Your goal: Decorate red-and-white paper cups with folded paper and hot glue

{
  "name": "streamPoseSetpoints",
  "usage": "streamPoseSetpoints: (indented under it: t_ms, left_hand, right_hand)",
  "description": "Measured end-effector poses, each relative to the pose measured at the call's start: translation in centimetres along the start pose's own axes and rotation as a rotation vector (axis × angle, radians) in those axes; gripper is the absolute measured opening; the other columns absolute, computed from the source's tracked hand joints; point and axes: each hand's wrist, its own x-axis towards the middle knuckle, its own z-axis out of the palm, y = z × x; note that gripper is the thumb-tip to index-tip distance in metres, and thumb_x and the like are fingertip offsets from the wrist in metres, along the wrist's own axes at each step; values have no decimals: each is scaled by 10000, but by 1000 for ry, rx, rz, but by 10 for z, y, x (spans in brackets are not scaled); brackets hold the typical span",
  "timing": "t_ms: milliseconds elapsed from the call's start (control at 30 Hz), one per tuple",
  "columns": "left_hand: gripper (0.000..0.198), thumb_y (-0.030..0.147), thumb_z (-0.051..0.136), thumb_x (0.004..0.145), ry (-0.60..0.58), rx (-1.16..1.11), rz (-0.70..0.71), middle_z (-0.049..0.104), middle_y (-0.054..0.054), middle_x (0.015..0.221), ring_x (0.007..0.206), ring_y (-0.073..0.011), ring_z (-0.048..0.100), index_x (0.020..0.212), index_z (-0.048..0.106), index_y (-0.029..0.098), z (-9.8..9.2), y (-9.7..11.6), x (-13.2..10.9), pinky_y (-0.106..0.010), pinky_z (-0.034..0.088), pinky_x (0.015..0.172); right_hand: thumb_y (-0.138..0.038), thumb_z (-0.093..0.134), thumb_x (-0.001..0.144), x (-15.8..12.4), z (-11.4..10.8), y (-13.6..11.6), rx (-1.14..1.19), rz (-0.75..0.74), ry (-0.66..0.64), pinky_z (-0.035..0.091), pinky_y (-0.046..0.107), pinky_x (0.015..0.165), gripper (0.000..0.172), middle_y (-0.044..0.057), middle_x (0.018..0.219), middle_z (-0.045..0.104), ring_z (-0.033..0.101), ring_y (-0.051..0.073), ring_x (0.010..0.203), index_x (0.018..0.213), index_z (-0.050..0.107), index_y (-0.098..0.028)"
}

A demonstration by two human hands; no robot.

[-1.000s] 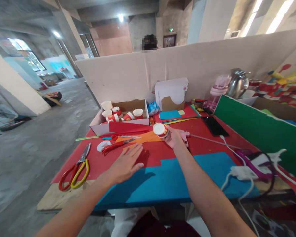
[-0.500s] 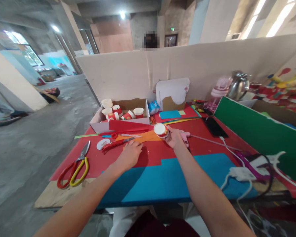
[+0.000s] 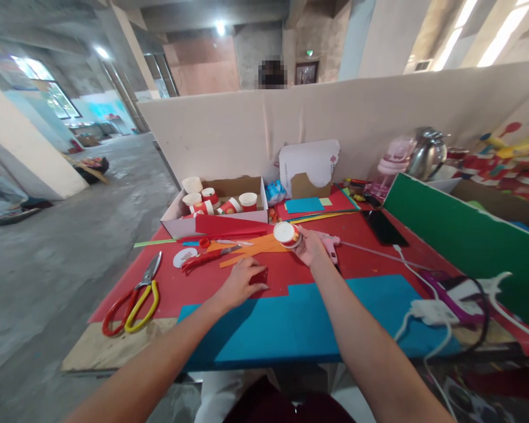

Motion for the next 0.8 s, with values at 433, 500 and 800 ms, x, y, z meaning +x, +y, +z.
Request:
streamPoseSetpoints:
  t_ms: [433, 500, 800]
  left_hand:
    - [117, 151, 511, 823, 33, -30, -1, 608, -70, 832, 828, -197, 535, 736, 590, 161, 10, 2, 24, -328, 422, 786]
    - [121, 157, 459, 839, -16, 21, 4, 596, -79, 829, 806, -201, 523, 754, 544, 162, 5, 5, 26, -336, 415, 774]
    - [228, 324, 453, 863, -385, -128, -277, 588, 16, 703, 643, -123, 519, 709, 549, 186, -96, 13, -83, -214, 373, 599]
  right_hand:
    - [-164, 472, 885, -3, 2, -2, 4, 16, 2, 529, 227, 543, 163, -7, 631, 698, 648, 127, 603, 806, 615, -175]
    - [-166, 474, 884, -3, 1, -4, -1, 9, -4, 526, 227, 527, 155, -7, 624, 696, 648, 128, 586, 806, 609, -173]
    - [-181, 457, 899, 0, -2, -8, 53, 13, -8, 523, 214, 494, 170, -16, 582, 683, 641, 119, 538, 791, 586, -168]
